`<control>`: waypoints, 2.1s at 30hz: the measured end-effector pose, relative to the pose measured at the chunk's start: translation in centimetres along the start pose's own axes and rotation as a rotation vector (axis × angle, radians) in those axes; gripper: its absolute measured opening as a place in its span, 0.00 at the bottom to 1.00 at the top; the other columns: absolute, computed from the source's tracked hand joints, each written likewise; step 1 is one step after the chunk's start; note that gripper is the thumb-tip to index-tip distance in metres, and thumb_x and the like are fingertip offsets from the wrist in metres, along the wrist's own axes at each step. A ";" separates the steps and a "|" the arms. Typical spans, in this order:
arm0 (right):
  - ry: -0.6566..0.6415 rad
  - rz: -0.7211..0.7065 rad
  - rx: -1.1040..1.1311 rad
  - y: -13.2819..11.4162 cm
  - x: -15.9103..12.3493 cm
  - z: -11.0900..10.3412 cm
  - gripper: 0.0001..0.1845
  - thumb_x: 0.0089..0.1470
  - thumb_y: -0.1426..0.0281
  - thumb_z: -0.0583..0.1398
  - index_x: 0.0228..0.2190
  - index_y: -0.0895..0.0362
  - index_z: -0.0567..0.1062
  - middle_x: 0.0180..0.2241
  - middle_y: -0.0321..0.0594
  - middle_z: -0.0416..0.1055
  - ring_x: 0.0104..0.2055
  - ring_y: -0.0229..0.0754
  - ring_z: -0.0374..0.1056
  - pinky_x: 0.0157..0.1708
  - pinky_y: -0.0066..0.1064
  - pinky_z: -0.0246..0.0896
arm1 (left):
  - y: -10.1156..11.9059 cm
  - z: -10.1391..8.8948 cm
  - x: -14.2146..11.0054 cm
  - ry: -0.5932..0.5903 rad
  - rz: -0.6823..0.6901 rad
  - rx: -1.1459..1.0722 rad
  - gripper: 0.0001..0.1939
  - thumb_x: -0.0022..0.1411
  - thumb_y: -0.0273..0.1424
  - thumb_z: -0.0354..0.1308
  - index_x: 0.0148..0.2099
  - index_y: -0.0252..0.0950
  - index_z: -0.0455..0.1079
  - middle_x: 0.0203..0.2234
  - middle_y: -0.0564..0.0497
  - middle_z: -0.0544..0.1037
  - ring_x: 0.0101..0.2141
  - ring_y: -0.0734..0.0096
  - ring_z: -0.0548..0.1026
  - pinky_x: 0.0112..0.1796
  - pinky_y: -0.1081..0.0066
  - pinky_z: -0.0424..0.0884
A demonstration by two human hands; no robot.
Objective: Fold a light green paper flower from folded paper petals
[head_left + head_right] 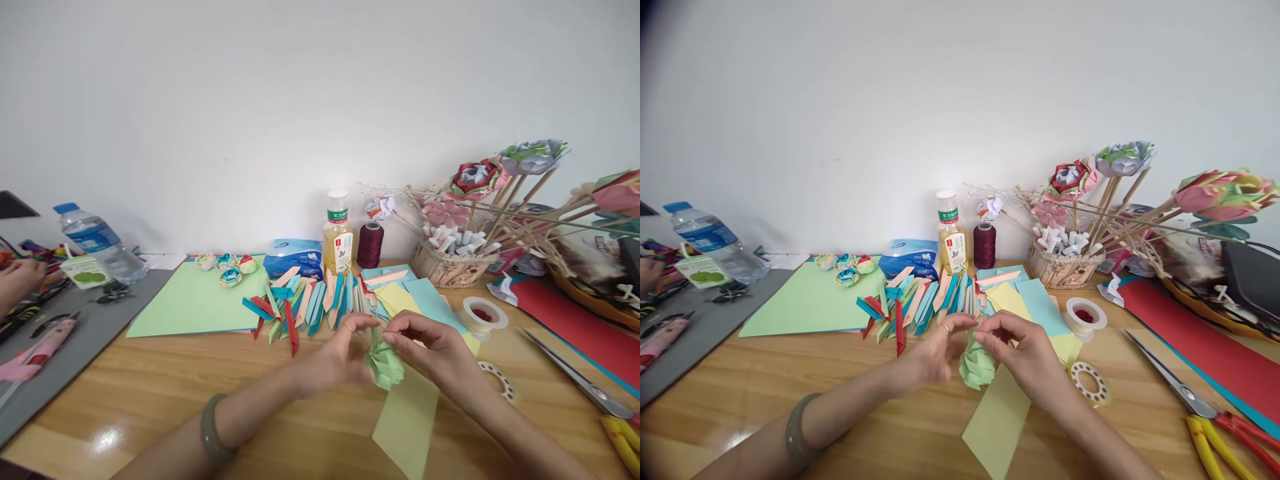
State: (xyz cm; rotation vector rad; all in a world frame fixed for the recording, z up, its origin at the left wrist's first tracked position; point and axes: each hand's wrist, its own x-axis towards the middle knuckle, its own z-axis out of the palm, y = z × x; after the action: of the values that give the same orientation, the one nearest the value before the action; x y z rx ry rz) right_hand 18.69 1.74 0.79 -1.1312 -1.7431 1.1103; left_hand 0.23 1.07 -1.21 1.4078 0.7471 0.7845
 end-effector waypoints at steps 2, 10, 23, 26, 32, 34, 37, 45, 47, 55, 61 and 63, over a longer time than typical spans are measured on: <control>0.065 -0.015 -0.074 0.1 -0.2 0.2 0.15 0.51 0.58 0.58 0.24 0.56 0.72 0.21 0.36 0.65 0.22 0.37 0.59 0.20 0.28 0.56 | 0.5 0.1 0.1 0.132 0.026 -0.012 0.30 0.46 0.50 0.59 0.48 0.40 0.62 0.49 0.45 0.60 0.53 0.57 0.60 0.51 0.59 0.58; -0.031 0.035 -0.073 0.0 -0.6 1.2 0.12 0.51 0.60 0.58 0.25 0.56 0.73 0.20 0.35 0.67 0.21 0.36 0.60 0.21 0.27 0.56 | 0.6 1.2 -0.1 0.309 -0.128 0.112 0.15 0.46 0.35 0.64 0.37 0.37 0.69 0.39 0.49 0.71 0.39 0.65 0.71 0.43 0.65 0.66; -0.083 -0.061 -0.133 -0.2 -0.2 0.5 0.13 0.56 0.62 0.55 0.38 0.52 0.76 0.34 0.42 0.70 0.31 0.41 0.65 0.26 0.31 0.59 | 0.3 0.1 0.9 0.271 -0.254 -0.260 0.16 0.42 0.21 0.64 0.36 0.35 0.67 0.28 0.50 0.79 0.32 0.69 0.75 0.37 0.68 0.66; -0.141 0.010 -0.047 0.1 0.0 0.6 0.12 0.54 0.62 0.56 0.36 0.53 0.77 0.35 0.41 0.70 0.35 0.42 0.66 0.28 0.30 0.61 | 0.0 0.0 1.0 0.282 -0.263 -0.199 0.14 0.42 0.22 0.63 0.35 0.34 0.68 0.28 0.50 0.79 0.32 0.69 0.75 0.36 0.69 0.66; -0.094 -0.001 -0.115 0.8 0.0 0.8 0.09 0.51 0.65 0.59 0.32 0.54 0.76 0.33 0.40 0.69 0.30 0.40 0.66 0.26 0.30 0.60 | 0.1 0.1 1.1 0.314 -0.221 -0.042 0.09 0.44 0.26 0.62 0.32 0.34 0.70 0.28 0.49 0.77 0.33 0.67 0.74 0.36 0.68 0.67; -0.050 -0.029 -0.142 0.8 -0.1 1.0 0.07 0.52 0.65 0.59 0.30 0.54 0.76 0.32 0.40 0.69 0.30 0.40 0.65 0.27 0.31 0.59 | -0.1 0.1 1.0 0.310 -0.215 -0.033 0.09 0.44 0.27 0.62 0.32 0.34 0.70 0.29 0.49 0.77 0.33 0.67 0.74 0.37 0.67 0.67; -0.031 -0.040 -0.158 0.8 -0.2 1.1 0.07 0.51 0.65 0.60 0.26 0.55 0.73 0.30 0.38 0.69 0.29 0.40 0.65 0.27 0.30 0.59 | -0.3 0.2 0.8 0.312 -0.214 -0.007 0.08 0.45 0.27 0.61 0.32 0.33 0.71 0.30 0.49 0.76 0.33 0.67 0.73 0.38 0.67 0.67; -0.089 0.032 -0.095 1.1 -0.3 0.8 0.11 0.53 0.62 0.58 0.25 0.56 0.70 0.25 0.35 0.67 0.29 0.39 0.63 0.27 0.27 0.56 | 0.3 -0.1 0.8 0.268 -0.075 0.025 0.05 0.46 0.28 0.62 0.24 0.34 0.68 0.28 0.52 0.71 0.33 0.70 0.70 0.36 0.71 0.65; -0.114 0.061 -0.025 1.3 -0.2 0.8 0.11 0.52 0.62 0.59 0.25 0.56 0.69 0.24 0.34 0.67 0.28 0.38 0.62 0.27 0.27 0.56 | 0.6 -0.3 0.8 0.247 -0.083 -0.012 0.06 0.45 0.29 0.63 0.23 0.33 0.68 0.25 0.53 0.71 0.31 0.72 0.69 0.34 0.72 0.64; -0.173 0.167 0.181 1.3 0.0 0.8 0.11 0.47 0.62 0.63 0.30 0.56 0.71 0.28 0.36 0.72 0.30 0.39 0.67 0.29 0.28 0.60 | 1.0 -0.6 1.1 0.257 -0.205 -0.092 0.10 0.41 0.32 0.66 0.25 0.32 0.69 0.20 0.55 0.71 0.23 0.77 0.68 0.27 0.74 0.64; -0.175 0.176 0.145 1.2 0.1 0.7 0.10 0.46 0.62 0.63 0.28 0.56 0.72 0.27 0.36 0.73 0.30 0.39 0.67 0.30 0.29 0.61 | 1.1 -0.8 1.1 0.220 -0.257 -0.058 0.11 0.38 0.30 0.66 0.25 0.32 0.68 0.19 0.54 0.71 0.23 0.77 0.69 0.27 0.74 0.65; -0.188 0.180 0.121 1.4 0.1 0.8 0.10 0.47 0.63 0.62 0.30 0.56 0.73 0.28 0.37 0.73 0.31 0.39 0.67 0.30 0.29 0.61 | 1.0 -0.8 1.1 0.228 -0.254 -0.032 0.10 0.38 0.28 0.66 0.24 0.32 0.68 0.19 0.55 0.71 0.23 0.77 0.68 0.28 0.74 0.64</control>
State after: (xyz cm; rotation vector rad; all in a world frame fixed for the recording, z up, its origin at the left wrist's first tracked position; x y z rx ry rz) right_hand 18.31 1.99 -0.71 -1.1568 -1.7138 1.4528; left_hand 0.16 2.39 -0.25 1.1771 1.0629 0.7598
